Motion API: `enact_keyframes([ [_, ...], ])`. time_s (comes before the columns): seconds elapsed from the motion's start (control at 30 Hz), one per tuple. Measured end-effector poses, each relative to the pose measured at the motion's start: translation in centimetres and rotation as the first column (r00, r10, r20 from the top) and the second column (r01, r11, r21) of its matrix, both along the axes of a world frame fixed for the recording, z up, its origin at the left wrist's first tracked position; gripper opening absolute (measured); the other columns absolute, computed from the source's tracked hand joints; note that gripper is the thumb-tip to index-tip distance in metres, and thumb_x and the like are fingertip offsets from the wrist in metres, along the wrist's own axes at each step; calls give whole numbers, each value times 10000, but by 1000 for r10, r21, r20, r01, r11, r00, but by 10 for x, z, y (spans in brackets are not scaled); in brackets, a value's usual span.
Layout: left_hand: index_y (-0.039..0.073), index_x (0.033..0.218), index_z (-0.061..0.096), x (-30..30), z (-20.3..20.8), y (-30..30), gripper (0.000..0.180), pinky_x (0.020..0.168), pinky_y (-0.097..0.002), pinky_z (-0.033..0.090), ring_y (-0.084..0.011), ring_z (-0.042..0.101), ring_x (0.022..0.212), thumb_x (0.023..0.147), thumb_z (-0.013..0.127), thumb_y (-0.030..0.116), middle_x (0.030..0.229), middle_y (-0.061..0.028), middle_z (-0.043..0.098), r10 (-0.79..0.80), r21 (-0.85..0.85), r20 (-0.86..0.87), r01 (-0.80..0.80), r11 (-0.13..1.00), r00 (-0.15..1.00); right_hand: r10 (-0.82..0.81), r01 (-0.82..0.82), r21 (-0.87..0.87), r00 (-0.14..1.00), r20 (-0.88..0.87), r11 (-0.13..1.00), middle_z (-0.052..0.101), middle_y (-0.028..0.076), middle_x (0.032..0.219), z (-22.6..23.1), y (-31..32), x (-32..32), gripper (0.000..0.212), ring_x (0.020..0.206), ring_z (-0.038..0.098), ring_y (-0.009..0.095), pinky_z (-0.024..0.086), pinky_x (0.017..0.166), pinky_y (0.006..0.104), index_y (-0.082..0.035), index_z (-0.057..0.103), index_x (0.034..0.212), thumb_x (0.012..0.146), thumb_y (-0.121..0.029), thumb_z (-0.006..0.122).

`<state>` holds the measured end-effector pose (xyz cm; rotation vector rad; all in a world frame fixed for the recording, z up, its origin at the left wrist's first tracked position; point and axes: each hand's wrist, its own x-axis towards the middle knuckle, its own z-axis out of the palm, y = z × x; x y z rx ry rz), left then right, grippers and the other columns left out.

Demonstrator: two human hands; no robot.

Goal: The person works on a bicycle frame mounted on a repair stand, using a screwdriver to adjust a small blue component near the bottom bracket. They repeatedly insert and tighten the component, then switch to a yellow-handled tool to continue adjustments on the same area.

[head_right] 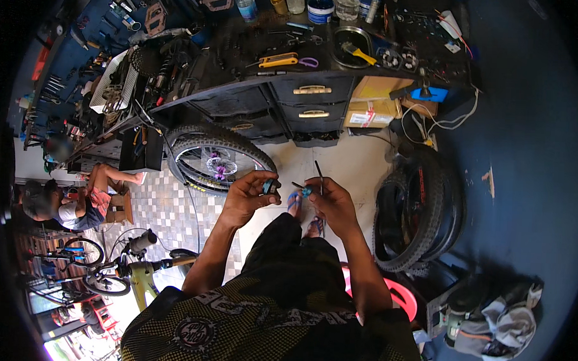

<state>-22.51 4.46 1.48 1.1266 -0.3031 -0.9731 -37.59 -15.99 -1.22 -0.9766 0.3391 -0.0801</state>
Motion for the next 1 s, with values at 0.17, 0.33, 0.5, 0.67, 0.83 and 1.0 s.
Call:
enact_keyframes([
  [0.17,19,1277,607,52,-5,-44,485,945,-284,556,-136,635,1109,840,765,-122,1196,-66,661,-17,-63,36,20,998,999,3,-3,11,1000,20,1000,721,122,1048,-4,-46,57,316,568,427,32,339,523,198,-13,574,1282,983,-81,649],
  [0.33,25,1275,602,112,-12,-84,499,946,-277,529,-120,616,1119,830,796,-92,1229,-44,650,-13,-46,114,18,999,993,-44,43,-32,999,-17,999,725,106,1037,2,-85,113,291,570,428,31,326,511,195,-28,581,1261,980,-72,644],
  [0.5,22,1263,611,172,-4,-116,479,945,-275,508,-110,617,1110,836,791,-97,1174,-37,669,-3,9,280,1,1000,960,-88,70,-233,994,-65,970,730,84,1008,17,-126,165,266,562,412,18,309,495,190,-42,598,1237,975,-61,640],
  [0.67,23,1262,616,210,4,-150,480,979,-324,542,-146,611,1154,832,784,-110,1279,-59,630,10,-92,169,6,996,986,-48,39,-110,996,-81,993,579,-63,818,31,-150,204,279,588,415,9,301,505,193,-45,629,1240,971,-89,686],
  [0.83,10,1271,618,217,9,-183,485,965,-304,545,-112,610,1116,832,780,-117,1252,-49,649,46,-90,191,-29,996,980,76,-84,-142,995,-65,986,607,-52,901,38,-171,228,273,699,475,10,358,607,183,-34,641,1236,972,-85,687],
  [1.0,4,1284,606,216,14,-210,485,958,-298,531,-134,606,1133,843,771,-111,1244,-58,638,154,-131,113,-139,982,982,194,-193,-152,981,-9,969,617,-51,967,42,-210,254,264,882,515,18,400,775,194,-29,638,1220,975,-109,695],
])
